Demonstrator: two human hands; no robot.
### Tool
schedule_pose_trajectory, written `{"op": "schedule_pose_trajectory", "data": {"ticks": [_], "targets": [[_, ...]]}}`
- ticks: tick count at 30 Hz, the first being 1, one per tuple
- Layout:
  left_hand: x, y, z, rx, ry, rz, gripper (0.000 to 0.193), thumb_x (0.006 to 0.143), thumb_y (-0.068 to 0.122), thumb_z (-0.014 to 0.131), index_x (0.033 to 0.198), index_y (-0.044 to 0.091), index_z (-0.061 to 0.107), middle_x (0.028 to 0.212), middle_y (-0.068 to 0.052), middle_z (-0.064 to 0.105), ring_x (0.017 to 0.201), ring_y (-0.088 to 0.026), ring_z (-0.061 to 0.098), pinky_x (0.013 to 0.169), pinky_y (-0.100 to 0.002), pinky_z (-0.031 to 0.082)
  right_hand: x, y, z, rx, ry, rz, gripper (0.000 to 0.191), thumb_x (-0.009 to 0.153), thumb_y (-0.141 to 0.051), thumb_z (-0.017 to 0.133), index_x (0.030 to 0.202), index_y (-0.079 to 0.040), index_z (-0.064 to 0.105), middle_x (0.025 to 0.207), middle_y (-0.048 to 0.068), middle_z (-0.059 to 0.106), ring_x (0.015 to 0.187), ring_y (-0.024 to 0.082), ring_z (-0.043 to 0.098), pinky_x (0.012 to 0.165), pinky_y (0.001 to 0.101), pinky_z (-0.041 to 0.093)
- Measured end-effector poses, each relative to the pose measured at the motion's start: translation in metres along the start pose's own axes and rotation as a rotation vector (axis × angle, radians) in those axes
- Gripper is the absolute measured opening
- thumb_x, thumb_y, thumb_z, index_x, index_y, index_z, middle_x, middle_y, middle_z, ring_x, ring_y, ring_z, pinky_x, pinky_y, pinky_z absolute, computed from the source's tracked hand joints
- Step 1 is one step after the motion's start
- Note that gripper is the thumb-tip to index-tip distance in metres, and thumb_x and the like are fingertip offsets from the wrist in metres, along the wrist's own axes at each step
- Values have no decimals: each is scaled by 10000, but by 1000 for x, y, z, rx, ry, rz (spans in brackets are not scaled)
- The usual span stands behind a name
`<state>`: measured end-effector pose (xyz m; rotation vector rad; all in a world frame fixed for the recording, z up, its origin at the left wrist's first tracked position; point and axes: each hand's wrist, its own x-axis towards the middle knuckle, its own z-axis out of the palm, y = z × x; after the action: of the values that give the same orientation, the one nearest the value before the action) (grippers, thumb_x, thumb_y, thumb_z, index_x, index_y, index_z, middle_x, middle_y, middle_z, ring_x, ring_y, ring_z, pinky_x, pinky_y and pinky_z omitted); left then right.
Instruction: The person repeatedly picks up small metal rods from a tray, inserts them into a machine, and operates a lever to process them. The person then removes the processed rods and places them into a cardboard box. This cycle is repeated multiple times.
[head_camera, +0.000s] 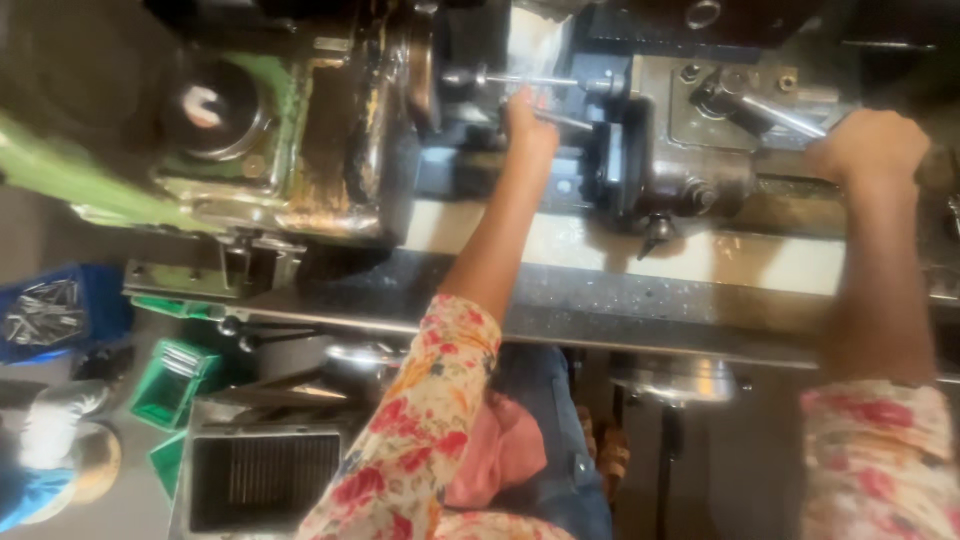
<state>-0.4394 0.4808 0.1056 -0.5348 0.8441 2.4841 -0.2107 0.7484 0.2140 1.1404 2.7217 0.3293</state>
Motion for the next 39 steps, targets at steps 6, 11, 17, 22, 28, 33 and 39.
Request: {"op": "schedule_pose_trajectory", "data": {"ticks": [6,11,17,22,28,33,39], "targets": [[13,10,-24,82,-42,71,379,827,28,668,1202,55,621,1059,-88,642,903,-209,635,731,-354,508,-44,-6,43,137,148,156,322,820,-300,807,942,-2,794,904,221,767,810,364,754,709,426,586],[18,4,-35,395,-94,204,435,816,-19,659,1244,44,615,1087,-101,650,923,-213,655,742,-347,534,-56,-10,66,201,197,157,326,771,-300,799,912,-6,781,891,219,746,823,399,735,697,454,582],[-8,-14,-64,990,-164,673,503,803,-76,649,1294,31,607,1121,-117,660,947,-218,678,755,-340,565,-47,4,86,152,248,143,271,785,-280,777,886,-29,795,870,226,753,794,402,739,699,457,579],[-17,-20,-74,1030,-149,758,562,793,-123,640,1335,19,600,1149,-130,668,967,-223,698,766,-333,591,-34,15,74,202,158,204,262,750,-248,798,901,-33,802,846,209,767,757,354,746,694,423,579],[1,-16,-69,756,-111,636,624,862,-126,600,1463,-1,493,1240,-169,614,932,-223,662,715,-329,575,-5,24,51,65,138,58,371,769,-364,839,866,-6,814,809,225,763,709,362,729,637,425,572],[5,-7,-65,942,-47,773,671,824,-82,734,1451,-24,501,1287,-184,599,1048,-270,650,827,-342,567,-9,22,59,326,158,74,285,754,-238,778,957,-40,804,903,200,767,747,326,746,637,442,572],[2,-10,-54,825,-31,771,588,879,19,765,1415,-53,533,1290,-195,618,1114,-263,670,897,-323,588,-10,19,58,212,249,38,288,745,-229,806,971,-50,820,911,207,771,773,348,737,678,435,572]]}}
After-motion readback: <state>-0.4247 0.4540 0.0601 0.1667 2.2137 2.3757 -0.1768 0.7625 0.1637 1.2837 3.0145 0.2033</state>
